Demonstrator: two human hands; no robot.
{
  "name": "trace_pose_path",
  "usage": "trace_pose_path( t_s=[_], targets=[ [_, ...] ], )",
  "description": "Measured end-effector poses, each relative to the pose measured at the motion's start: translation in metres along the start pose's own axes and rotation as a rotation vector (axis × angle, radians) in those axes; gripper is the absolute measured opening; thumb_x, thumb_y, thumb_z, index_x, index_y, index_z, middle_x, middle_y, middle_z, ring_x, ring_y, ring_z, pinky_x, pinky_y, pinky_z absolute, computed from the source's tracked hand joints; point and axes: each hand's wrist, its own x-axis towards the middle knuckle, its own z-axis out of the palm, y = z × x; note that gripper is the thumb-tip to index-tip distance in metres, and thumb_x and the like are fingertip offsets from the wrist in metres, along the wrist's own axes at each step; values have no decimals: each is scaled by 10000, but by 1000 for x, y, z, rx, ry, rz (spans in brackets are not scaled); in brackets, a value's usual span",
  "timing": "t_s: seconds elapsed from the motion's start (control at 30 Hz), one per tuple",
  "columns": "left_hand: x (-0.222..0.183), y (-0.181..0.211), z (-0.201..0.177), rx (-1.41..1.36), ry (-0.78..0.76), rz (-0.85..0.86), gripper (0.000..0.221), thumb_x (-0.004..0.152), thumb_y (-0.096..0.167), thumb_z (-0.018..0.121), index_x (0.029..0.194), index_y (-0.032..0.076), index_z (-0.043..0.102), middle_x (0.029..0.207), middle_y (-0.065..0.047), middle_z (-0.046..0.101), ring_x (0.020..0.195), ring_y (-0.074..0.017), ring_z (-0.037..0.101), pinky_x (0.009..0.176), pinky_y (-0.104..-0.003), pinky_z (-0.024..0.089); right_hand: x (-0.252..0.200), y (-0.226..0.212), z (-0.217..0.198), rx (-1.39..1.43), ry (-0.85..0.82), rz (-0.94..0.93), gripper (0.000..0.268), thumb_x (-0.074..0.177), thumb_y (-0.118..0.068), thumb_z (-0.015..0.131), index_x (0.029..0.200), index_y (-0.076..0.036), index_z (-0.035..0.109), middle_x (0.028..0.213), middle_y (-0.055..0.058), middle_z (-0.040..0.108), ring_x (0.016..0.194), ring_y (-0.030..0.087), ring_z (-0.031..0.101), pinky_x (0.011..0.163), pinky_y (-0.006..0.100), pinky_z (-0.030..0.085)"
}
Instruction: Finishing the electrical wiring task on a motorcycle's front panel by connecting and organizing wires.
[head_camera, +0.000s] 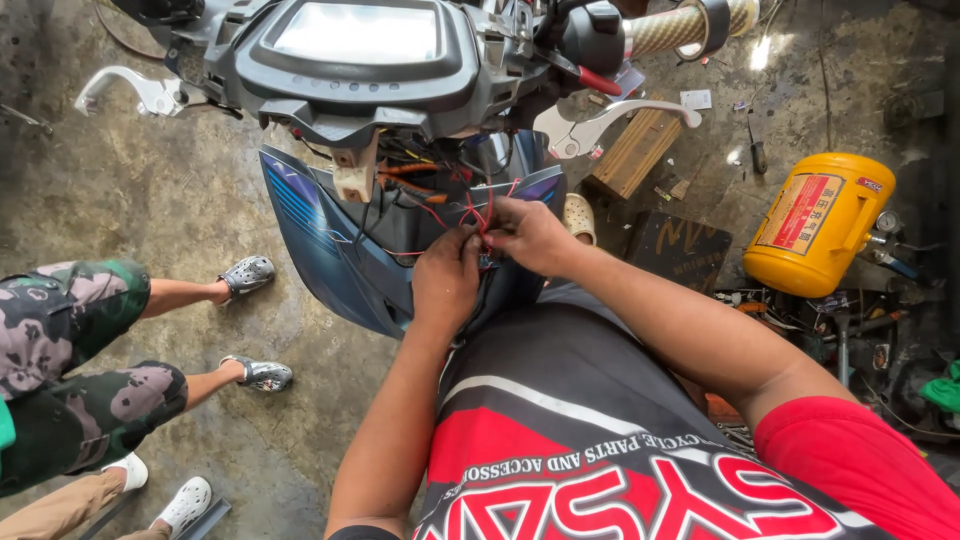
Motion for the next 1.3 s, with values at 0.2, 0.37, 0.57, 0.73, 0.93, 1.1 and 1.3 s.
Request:
trace_pose_path(
  t_s=[0.2, 0.37, 0.57, 0.73, 0.93, 1.1, 1.3],
  targets=[
    [-4, -1, -3, 90, -78, 21, 353, 956, 224, 802, 1281, 97, 747, 959, -143, 772, 838, -392, 773, 672, -515, 648, -4, -26, -11, -228, 56, -122, 181, 856, -13, 832, 1014, -92, 796, 837, 147, 777, 850, 349, 792, 700, 447, 611],
    [-9, -16, 11, 390, -109, -5, 623, 807, 426, 864, 1384, 304, 661, 987, -12, 716, 784, -349, 770, 662, -535, 647, -15, -17, -21, -470, 117, -164, 128, 882, -126, 830, 968, -69, 754, 798, 174, 755, 832, 413, 761, 725, 494, 590],
    [-9, -24, 18, 395, -98, 2, 617, 842, 418, 855, 1410, 309, 639, 977, 25, 675, 787, -291, 767, 652, -506, 651, -28, -9, -39, -305, 30, -134, 110, 814, -113, 829, 839, -129, 723, 866, 81, 777, 843, 314, 771, 732, 417, 590],
    [-10, -22, 19, 392, -89, 20, 621, 832, 431, 862, 1400, 313, 640, 988, 28, 664, 784, -308, 769, 658, -513, 653, -40, -3, -30, 164, -25, 153, 142, 854, -18, 777, 982, -71, 746, 738, 76, 740, 656, 149, 733, 597, 288, 616],
    [-11, -20, 18, 379, -67, 8, 557, 856, 430, 835, 1372, 311, 662, 967, 17, 665, 761, -350, 761, 645, -535, 645, -37, -7, -26, 108, -26, 201, 188, 968, -47, 714, 1154, -23, 716, 795, 164, 769, 613, 218, 768, 503, 313, 621],
    [-11, -21, 16, 345, -21, 30, 513, 897, 410, 816, 1373, 299, 660, 958, 25, 658, 764, -321, 765, 622, -500, 639, -50, -34, -41, 53, 58, 281, 106, 941, -43, 724, 1046, -35, 738, 773, 156, 777, 592, 194, 732, 512, 301, 598],
    [-13, -24, 22, 309, 41, 78, 475, 902, 401, 797, 1348, 302, 664, 920, 34, 638, 734, -314, 752, 598, -484, 634, -76, -19, -63, 52, -36, -134, 99, 795, 11, 822, 869, -47, 792, 1049, 165, 784, 841, 216, 720, 711, 345, 589]
  ],
)
